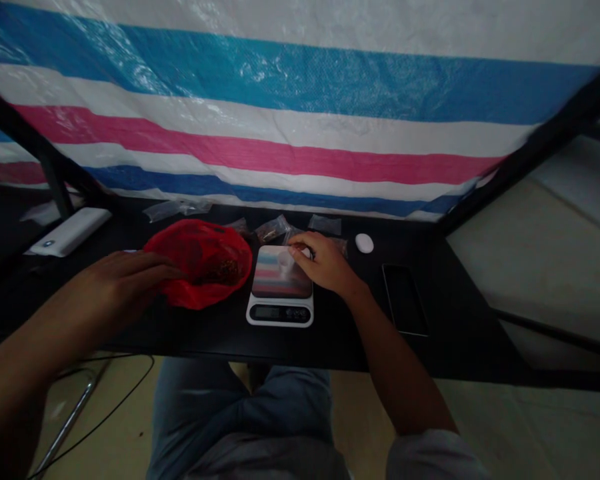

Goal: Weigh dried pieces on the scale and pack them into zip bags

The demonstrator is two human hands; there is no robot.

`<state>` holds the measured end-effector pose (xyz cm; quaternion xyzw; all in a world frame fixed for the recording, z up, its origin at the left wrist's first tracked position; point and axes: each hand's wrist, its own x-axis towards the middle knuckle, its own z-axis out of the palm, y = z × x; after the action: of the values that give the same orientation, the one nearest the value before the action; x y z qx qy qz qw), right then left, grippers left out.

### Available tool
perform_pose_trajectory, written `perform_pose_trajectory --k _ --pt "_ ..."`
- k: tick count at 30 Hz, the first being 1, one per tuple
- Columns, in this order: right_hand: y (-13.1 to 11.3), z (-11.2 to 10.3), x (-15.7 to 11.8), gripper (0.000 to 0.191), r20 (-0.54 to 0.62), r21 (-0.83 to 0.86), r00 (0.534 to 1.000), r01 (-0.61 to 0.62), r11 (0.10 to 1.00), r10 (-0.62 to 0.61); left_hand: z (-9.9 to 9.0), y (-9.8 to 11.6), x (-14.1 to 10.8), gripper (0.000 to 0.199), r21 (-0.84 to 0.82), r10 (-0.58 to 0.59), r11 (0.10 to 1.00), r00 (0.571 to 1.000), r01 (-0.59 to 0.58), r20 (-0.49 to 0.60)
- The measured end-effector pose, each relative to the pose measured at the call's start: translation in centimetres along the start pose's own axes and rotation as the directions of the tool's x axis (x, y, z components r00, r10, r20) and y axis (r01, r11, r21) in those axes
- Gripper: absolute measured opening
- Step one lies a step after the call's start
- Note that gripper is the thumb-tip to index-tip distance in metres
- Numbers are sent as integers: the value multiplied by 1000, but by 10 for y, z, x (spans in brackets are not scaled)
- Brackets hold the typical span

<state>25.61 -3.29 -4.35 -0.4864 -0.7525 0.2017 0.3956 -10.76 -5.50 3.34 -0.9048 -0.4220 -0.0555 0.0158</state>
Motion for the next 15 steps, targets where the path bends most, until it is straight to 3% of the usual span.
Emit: perform_pose_trajectory --k 3,7,8,10,11,13,15 --pt "3 -1 0 21 -16 -16 1000 -13 1000 13 -2 4 -7 44 -24 6 1000 999 -8 -54" --pt "4 -1 0 20 -10 -30 1000 -15 999 15 15 4 -32 34 -245 -29 967 987 69 160" --pt "3 -1 0 20 -2 -31 1000 -8 999 8 15 3 -38 40 -306 -41 948 984 94 175" --pt "1 0 0 19 9 -26 1000 7 1000 -7 9 0 -44 50 -417 -79 901 990 120 113" --pt "0 0 1 19 13 -22 1000 17 1000 -16 3 -3 -42 45 -466 -127 875 991 133 44" --pt "-1 1 1 18 18 -21 999 30 999 -30 -8 -12 -28 30 -548 -301 810 950 207 -86" --pt "-1 3 0 18 24 -25 999 33 999 -32 -11 -25 -4 52 -565 -524 731 845 382 -107"
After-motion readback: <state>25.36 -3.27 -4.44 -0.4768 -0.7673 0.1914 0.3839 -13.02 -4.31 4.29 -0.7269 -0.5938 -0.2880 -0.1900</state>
